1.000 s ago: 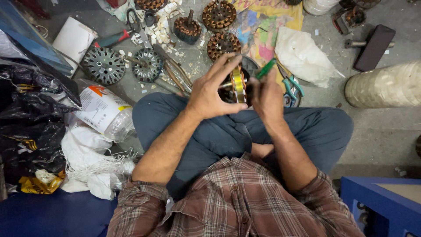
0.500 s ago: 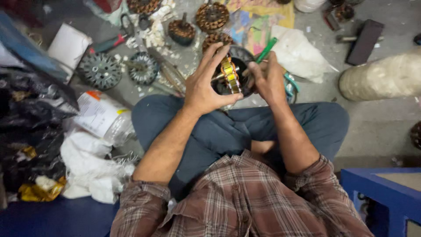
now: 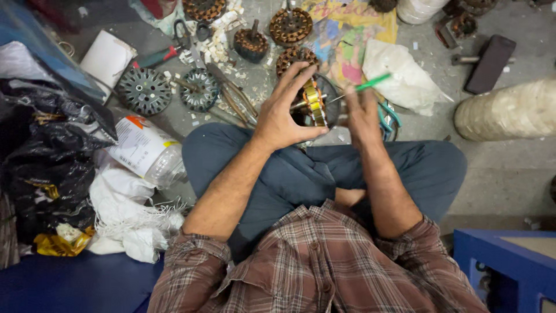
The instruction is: The person scrapes insulation from wires on electric motor stators using a small hand tool. They handle the motor parts and wires one at a time while sitting on a workshop floor surrounded by several stators and tools.
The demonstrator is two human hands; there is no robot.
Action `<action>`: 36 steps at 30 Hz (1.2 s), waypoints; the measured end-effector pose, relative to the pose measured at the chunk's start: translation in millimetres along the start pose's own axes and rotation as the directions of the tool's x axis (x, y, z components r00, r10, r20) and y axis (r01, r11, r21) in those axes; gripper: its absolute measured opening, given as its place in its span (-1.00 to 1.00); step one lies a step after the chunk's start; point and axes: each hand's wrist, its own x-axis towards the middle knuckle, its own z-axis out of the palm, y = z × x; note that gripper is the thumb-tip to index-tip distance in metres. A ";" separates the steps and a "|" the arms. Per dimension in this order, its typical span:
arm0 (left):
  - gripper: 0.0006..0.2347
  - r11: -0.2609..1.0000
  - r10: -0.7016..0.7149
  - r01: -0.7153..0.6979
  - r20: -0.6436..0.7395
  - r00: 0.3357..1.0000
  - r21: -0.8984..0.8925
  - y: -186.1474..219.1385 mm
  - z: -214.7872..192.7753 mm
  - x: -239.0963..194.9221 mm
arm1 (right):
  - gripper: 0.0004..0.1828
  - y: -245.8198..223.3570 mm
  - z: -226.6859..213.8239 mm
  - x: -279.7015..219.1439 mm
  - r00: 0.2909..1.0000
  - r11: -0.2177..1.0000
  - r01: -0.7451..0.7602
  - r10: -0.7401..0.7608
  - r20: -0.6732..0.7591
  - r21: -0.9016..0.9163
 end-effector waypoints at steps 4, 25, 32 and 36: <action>-0.02 1.000 -0.023 0.023 0.013 1.000 0.003 0.3 3.4 1.5 | -0.65 17.1 -6.9 5.4 0.996 0.999 -0.040 0.038 0.083 0.019; -0.33 0.992 0.060 -0.032 0.241 0.969 -0.119 -23.0 4.2 14.4 | -0.68 -84.5 -18.3 -73.9 0.920 0.894 0.362 -0.388 0.050 0.265; -0.35 0.995 0.056 -0.036 0.225 0.973 -0.096 -11.1 6.6 21.8 | -0.64 -83.0 -19.2 -78.3 0.881 0.868 0.459 -0.472 0.028 0.188; -0.40 0.963 -0.052 0.112 0.240 0.969 -0.245 -11.5 11.0 21.9 | -0.63 -79.3 -21.3 -81.3 0.874 0.868 0.478 -0.485 0.024 0.135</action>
